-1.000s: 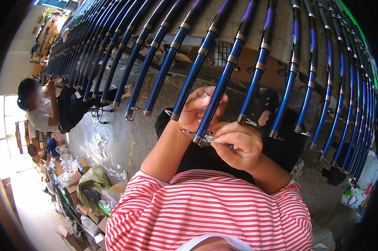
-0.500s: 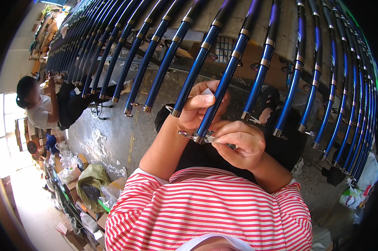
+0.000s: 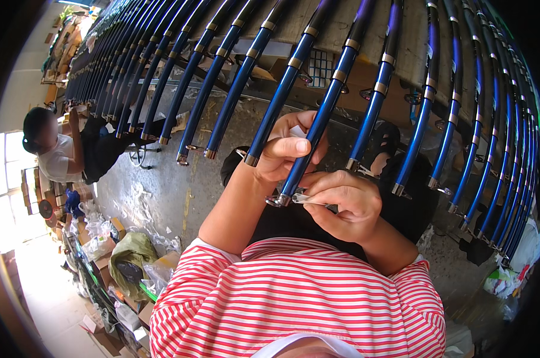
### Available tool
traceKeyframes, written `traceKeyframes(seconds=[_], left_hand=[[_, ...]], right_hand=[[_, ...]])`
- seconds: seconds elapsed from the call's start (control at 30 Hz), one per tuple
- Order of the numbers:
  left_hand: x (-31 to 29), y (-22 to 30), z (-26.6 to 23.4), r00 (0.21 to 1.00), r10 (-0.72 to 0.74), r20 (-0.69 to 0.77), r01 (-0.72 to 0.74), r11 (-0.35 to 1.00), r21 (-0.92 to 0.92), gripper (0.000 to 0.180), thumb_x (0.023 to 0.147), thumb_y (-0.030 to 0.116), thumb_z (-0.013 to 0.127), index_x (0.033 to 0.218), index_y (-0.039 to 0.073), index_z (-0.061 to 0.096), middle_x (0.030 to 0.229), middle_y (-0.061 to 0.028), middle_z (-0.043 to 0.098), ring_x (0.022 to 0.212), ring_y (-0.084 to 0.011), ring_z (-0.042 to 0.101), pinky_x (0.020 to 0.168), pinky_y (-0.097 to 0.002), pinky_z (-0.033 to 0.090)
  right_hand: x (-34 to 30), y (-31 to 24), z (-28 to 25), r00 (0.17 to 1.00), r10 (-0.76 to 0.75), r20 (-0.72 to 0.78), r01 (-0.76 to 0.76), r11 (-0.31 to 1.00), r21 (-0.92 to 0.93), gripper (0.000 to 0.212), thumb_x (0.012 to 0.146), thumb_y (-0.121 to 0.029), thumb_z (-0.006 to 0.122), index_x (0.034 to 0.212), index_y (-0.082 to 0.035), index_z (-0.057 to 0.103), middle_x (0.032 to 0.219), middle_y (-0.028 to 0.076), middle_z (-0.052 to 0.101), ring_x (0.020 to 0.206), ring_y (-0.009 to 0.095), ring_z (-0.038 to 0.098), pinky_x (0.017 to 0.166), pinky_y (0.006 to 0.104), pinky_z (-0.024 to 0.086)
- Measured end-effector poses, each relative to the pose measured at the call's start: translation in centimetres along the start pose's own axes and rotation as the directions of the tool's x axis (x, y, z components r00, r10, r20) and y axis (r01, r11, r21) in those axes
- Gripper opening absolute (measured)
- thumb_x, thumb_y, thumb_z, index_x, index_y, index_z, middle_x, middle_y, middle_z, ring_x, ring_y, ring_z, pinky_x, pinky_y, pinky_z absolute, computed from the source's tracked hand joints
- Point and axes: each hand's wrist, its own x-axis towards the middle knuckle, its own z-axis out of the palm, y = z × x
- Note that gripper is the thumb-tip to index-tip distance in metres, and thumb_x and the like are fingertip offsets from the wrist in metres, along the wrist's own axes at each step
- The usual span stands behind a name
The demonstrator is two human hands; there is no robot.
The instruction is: The person attaches metal guide rings to blue poles. They peel and apply small adhesive strips to the poles by hand and slide the metal rings over them.
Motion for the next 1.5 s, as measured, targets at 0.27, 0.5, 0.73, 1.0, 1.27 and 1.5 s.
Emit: traceKeyframes(seconds=[0.27, 0.5, 0.73, 1.0, 1.27, 1.5], left_hand=[[0.1, -0.4, -0.2, 0.999, 0.04, 0.03, -0.043, 0.99, 0.135, 0.053, 0.064, 0.029, 0.081, 0.098, 0.0, 0.054, 0.07, -0.0069, 0.057, 0.055, -0.011, 0.052, 0.048, -0.0198, 0.042], [-0.5, -0.4, -0.8, 1.0, -0.003, -0.008, 0.004, 0.988, 0.153, 0.058, 0.057, 0.033, 0.086, 0.094, -0.002, 0.058, 0.075, -0.0072, 0.058, 0.059, -0.0118, 0.056, 0.052, -0.0194, 0.044], [0.0, -0.4, -0.2, 1.0, -0.013, 0.022, 0.01, 0.986, 0.164, 0.058, 0.054, 0.038, 0.088, 0.085, 0.0, 0.056, 0.074, -0.0058, 0.056, 0.056, -0.0109, 0.054, 0.049, -0.02, 0.042], [0.4, 0.0, 1.6, 0.998, -0.067, 0.007, 0.064, 0.97, 0.233, 0.065, 0.049, 0.043, 0.09, 0.081, 0.004, 0.05, 0.06, -0.0003, 0.05, 0.051, -0.0075, 0.047, 0.044, -0.0187, 0.034], [0.8, -0.2, 1.9, 0.996, -0.054, 0.064, 0.032, 0.951, 0.308, 0.061, 0.051, 0.05, 0.087, 0.068, 0.009, 0.046, 0.058, 0.0021, 0.047, 0.049, -0.0067, 0.042, 0.044, -0.0202, 0.029], [0.4, -0.2, 1.0, 0.985, -0.061, 0.16, 0.013, 0.959, 0.282, 0.059, 0.064, 0.06, 0.075, 0.067, 0.01, 0.044, 0.059, 0.0031, 0.042, 0.05, -0.0066, 0.037, 0.044, -0.0205, 0.027]], right_hand=[[0.0, 0.0, -0.5, 0.996, 0.072, 0.061, -0.077, 0.993, 0.091, 0.011, 0.072, 0.006, 0.07, 0.078, 0.0, 0.063, 0.082, 0.012, 0.064, 0.078, 0.023, 0.067, 0.064, 0.0284, 0.053], [0.3, -0.1, -0.7, 0.991, 0.074, 0.109, -0.089, 0.987, 0.133, 0.011, 0.072, 0.006, 0.07, 0.079, 0.001, 0.063, 0.082, 0.012, 0.064, 0.079, 0.023, 0.067, 0.068, 0.0298, 0.054], [0.2, 0.1, -0.7, 0.991, 0.068, 0.113, -0.087, 0.982, 0.169, 0.011, 0.071, 0.006, 0.07, 0.078, 0.003, 0.064, 0.079, 0.014, 0.064, 0.076, 0.024, 0.067, 0.068, 0.0304, 0.054], [0.5, -0.4, -1.1, 0.988, 0.069, 0.138, -0.082, 0.993, 0.086, 0.009, 0.07, 0.005, 0.07, 0.076, 0.002, 0.065, 0.078, 0.013, 0.065, 0.073, 0.023, 0.067, 0.064, 0.0288, 0.053], [0.3, -0.5, -1.0, 0.989, 0.078, 0.129, -0.09, 0.992, 0.087, 0.007, 0.07, 0.005, 0.07, 0.075, 0.003, 0.066, 0.077, 0.014, 0.065, 0.07, 0.022, 0.065, 0.063, 0.0279, 0.052], [1.5, -1.7, -0.2, 0.992, 0.051, 0.118, -0.054, 0.998, 0.018, 0.009, 0.07, 0.004, 0.071, 0.076, 0.003, 0.065, 0.079, 0.014, 0.066, 0.072, 0.022, 0.067, 0.063, 0.0277, 0.053]])
